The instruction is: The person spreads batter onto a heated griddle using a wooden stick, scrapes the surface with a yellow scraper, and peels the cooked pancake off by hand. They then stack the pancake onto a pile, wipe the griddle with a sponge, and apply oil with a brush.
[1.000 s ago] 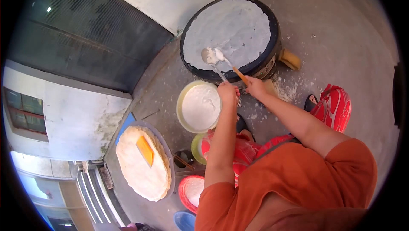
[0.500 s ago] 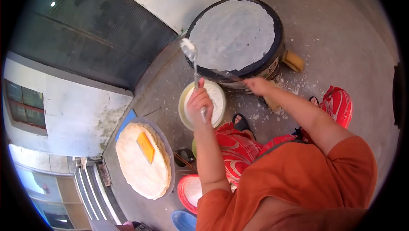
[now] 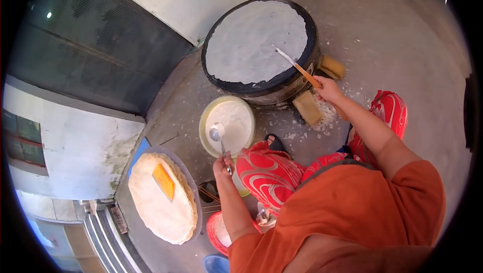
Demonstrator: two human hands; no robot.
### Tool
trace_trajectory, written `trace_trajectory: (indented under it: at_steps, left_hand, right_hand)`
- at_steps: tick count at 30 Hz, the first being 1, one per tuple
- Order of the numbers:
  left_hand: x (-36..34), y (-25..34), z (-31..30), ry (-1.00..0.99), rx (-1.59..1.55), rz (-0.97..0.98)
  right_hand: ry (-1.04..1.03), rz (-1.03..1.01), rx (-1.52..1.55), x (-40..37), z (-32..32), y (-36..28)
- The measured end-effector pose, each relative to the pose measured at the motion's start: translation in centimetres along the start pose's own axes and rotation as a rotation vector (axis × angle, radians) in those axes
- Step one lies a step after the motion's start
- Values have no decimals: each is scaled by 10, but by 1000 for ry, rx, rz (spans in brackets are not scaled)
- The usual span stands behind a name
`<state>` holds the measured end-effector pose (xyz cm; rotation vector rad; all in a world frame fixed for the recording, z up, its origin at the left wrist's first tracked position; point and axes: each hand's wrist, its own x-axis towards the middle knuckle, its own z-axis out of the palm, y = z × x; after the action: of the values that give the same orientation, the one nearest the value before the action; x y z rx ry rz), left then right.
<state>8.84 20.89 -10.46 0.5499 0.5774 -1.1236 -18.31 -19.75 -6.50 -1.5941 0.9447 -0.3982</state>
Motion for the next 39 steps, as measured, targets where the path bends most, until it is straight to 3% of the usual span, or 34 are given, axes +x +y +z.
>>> trace_trajectory:
  at_steps: [1, 3, 4, 5, 7, 8, 10, 14, 16, 17, 19, 22, 26, 28, 32, 34, 35, 37, 39]
  left_hand:
    - [3, -7, 0, 0, -1, 0]
    - [9, -27, 4, 349, 321, 319]
    - [20, -19, -15, 152, 270, 175]
    - [30, -15, -37, 153, 268, 174]
    - [14, -43, -14, 0, 239, 78]
    - [6, -56, -4, 2, 239, 76]
    - [-4, -76, 9, 70, 318, 242]
    - [-12, -86, -3, 94, 322, 286]
    - [-16, -93, -10, 101, 317, 293]
    - [-18, -97, -12, 104, 318, 301]
    - [-22, -102, -16, 113, 324, 307]
    - [-27, -112, -21, 126, 326, 321]
    - [-34, -123, -31, 147, 325, 334]
    - [-38, -124, -34, 159, 326, 357]
    - [-35, -92, -56, 161, 320, 403]
    - [-18, -48, -85, 478, 354, 618]
    - [-45, -71, -5, 625, 308, 768]
    - [-63, -67, 49, 507, 255, 835]
    - [-70, -67, 92, 418, 228, 857]
  right_hand:
    - [-10, -5, -43, 1, 1, 0]
    - [24, 53, 4, 8, 5, 4]
    - [61, 111, 52, 13, 7, 7]
    - [59, 112, 49, 21, 9, 12]
    - [65, -56, -169, 37, 11, 24]
    - [65, -53, -169, 40, 11, 24]
    - [190, -275, -419, 42, 17, 20]
    - [110, -152, -483, 32, 20, 15]
    - [174, -491, -450, 34, 18, 30]
    - [176, -490, -452, 37, 14, 36]
    - [-26, 110, 61, 28, -1, 20]
    - [41, 174, 330, 29, -8, 19]
    - [98, 139, 190, 51, -9, 20]
    - [270, -330, -376, 58, -5, 17]
    - [206, -166, -598, 51, -3, 16]
    - [247, -382, -540, 58, -1, 39]
    - [248, -380, -541, 58, -5, 35]
    - [4, 222, 243, 56, -15, 18]
    - [58, 215, 286, 69, -22, 17]
